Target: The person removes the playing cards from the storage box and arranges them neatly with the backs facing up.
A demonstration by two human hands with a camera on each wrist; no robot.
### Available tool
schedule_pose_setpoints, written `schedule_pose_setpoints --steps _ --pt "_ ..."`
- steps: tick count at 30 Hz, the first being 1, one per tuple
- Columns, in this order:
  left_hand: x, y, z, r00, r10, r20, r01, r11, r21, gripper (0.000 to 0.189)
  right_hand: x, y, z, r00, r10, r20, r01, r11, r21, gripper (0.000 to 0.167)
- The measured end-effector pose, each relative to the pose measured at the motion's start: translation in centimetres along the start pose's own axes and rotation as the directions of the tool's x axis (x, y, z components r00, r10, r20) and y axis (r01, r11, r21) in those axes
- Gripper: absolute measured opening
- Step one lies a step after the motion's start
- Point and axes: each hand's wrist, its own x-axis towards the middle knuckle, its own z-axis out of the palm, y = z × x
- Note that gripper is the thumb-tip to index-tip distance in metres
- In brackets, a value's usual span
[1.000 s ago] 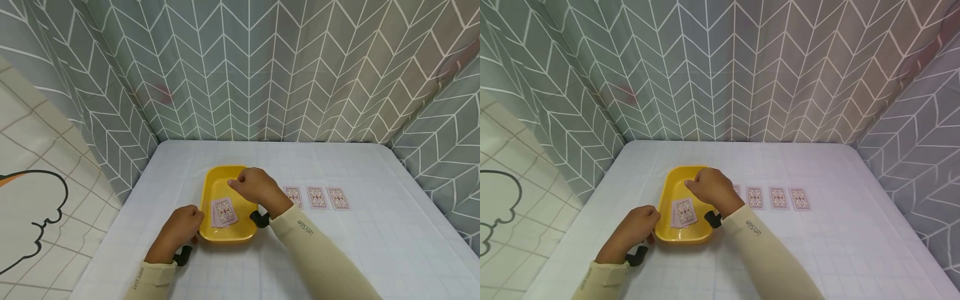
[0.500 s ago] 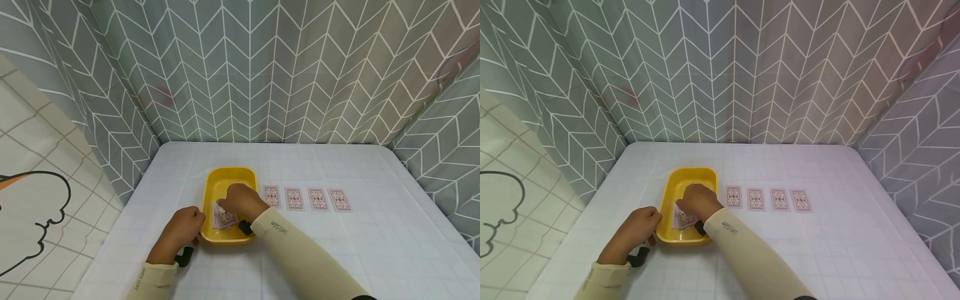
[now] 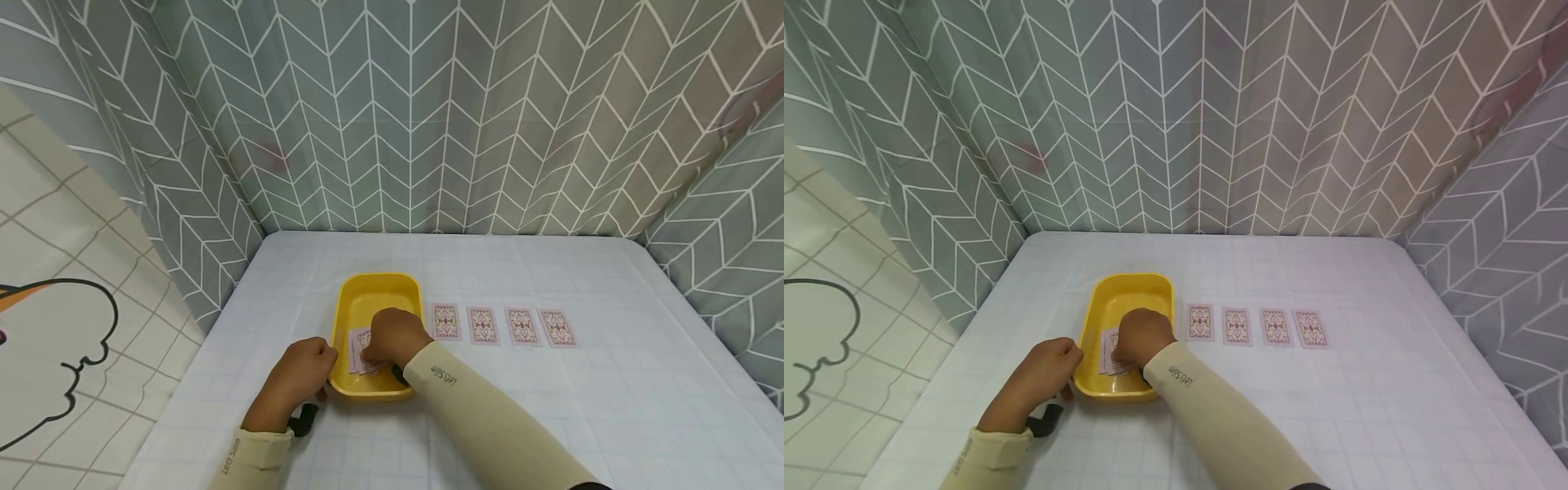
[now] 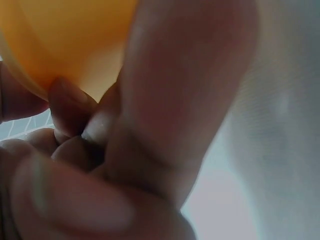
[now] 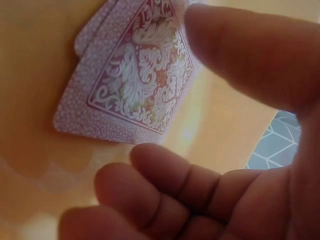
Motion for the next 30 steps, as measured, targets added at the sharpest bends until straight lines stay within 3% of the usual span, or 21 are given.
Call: schedule_pose_setpoints --steps 5,12,21,30 --pt "0.0 0.0 0.0 1.000 0.003 -0.003 -0.003 1.000 0.004 0.033 0.2 0.1 0.2 1.000 -0.017 -0.017 0.016 0.998 -0.063 0.036" --pt "-0.1 0.0 0.1 1.000 0.005 -0.012 -0.005 1.000 -0.004 0.033 0.4 0.2 0.1 1.000 -0.023 -0.016 0.022 0.999 -0.050 0.030" --pt "-0.1 -0.1 0.1 1.000 0.013 -0.006 -0.013 1.000 -0.003 0.033 0.2 0.6 -1.1 0.994 0.044 0.096 -0.061 0.981 0.186 0.027" --pt "-0.2 0.1 0.0 1.000 0.003 -0.004 -0.003 1.000 0.008 0.033 -0.3 0.8 -2.7 0.990 -0.009 0.141 -0.032 0.957 0.288 0.039"
